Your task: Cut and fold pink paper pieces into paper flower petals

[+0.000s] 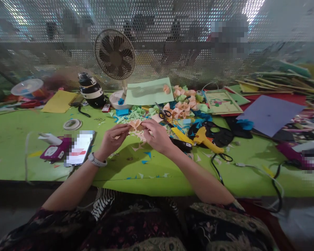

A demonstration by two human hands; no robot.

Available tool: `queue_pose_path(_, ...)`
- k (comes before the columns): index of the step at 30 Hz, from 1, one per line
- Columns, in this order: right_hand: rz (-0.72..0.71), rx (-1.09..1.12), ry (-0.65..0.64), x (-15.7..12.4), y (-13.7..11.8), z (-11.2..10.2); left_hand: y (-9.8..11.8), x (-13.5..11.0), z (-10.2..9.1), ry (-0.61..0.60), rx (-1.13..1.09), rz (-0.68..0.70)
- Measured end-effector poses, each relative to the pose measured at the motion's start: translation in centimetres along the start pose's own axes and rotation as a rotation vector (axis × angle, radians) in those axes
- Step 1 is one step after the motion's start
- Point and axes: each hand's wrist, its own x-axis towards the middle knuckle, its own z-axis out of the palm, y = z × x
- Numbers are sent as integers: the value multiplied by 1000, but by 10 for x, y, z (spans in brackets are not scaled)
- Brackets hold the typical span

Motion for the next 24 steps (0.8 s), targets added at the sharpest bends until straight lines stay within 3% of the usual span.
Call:
queue_pose_path(6,20,42,-16,2,3,1,3,1,-3,-40,-67,-99)
queue_pose_path(11,92,79,10,4,12,0,4,2,-5,20,-56,-148)
queue_pose_path(17,141,-37,9,7,24,-2,-2,-1,-2,38,-7,-162)
queue_pose_path(24,267,34,-8,13,36,-18,-4,-4,0,68,3,-183)
